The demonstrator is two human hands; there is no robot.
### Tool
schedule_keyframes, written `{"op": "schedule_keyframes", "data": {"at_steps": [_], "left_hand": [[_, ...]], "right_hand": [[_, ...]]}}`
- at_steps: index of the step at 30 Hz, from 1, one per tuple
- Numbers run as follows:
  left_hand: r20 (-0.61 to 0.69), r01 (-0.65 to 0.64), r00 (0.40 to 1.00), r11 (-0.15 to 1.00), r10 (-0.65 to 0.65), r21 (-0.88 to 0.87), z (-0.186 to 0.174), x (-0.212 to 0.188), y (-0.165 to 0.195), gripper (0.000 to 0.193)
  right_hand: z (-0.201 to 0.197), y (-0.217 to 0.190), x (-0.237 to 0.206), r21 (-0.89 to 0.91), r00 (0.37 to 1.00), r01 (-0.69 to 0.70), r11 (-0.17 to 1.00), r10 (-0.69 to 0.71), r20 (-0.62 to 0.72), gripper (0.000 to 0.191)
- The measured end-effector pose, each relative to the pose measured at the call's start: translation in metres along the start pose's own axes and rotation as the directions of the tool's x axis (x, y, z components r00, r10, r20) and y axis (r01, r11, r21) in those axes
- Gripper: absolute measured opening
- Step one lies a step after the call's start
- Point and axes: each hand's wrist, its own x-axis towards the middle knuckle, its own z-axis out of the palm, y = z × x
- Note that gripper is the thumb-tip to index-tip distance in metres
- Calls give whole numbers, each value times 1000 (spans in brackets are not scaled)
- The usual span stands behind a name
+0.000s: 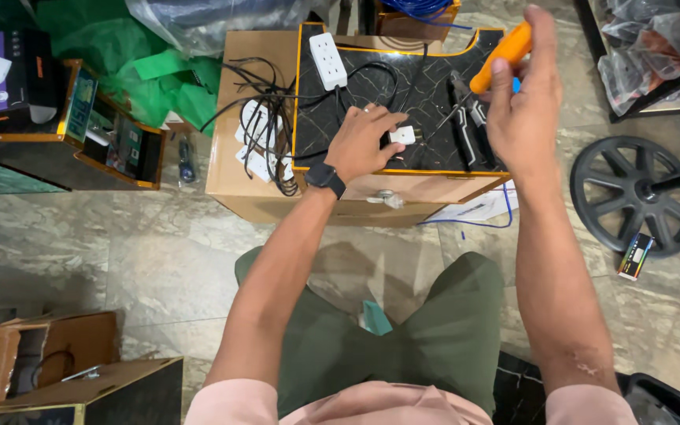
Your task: The person sits on the floor and opens a white power strip, using a screwdriver to remove its screws. They pull the casing apart, handle the internal wires and components, and use pliers while working on the small plug and wiring parts on the table.
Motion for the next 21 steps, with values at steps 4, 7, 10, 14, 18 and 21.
{"op": "schedule_keyframes", "data": {"at_steps": [4,7,10,14,18,21], "left_hand": [[-27,-55,998,997,56,47,2,-1,-1,34],[-10,-32,999,997,33,70,4,1,-3,34],[-20,-46,999,996,48,83,6,1,-5,33],[-28,-19,999,997,21,71,7,0,-5,33],[-32,-33,999,996,36,77,4,0,-3,31],[-28,-32,999,996,34,80,2,1,-1,31]], "right_hand": [[3,-5,-3,-85,914,405,910,-406,-1,74],[8,-2,-7,-6,924,383,924,-383,-17,73],[18,1,-13,50,946,324,945,-324,-8,72],[29,-4,-12,-4,941,337,941,-337,19,70],[27,-20,-4,-48,939,340,939,-336,70,70],[27,-36,6,23,899,412,911,-411,153,68]]}}
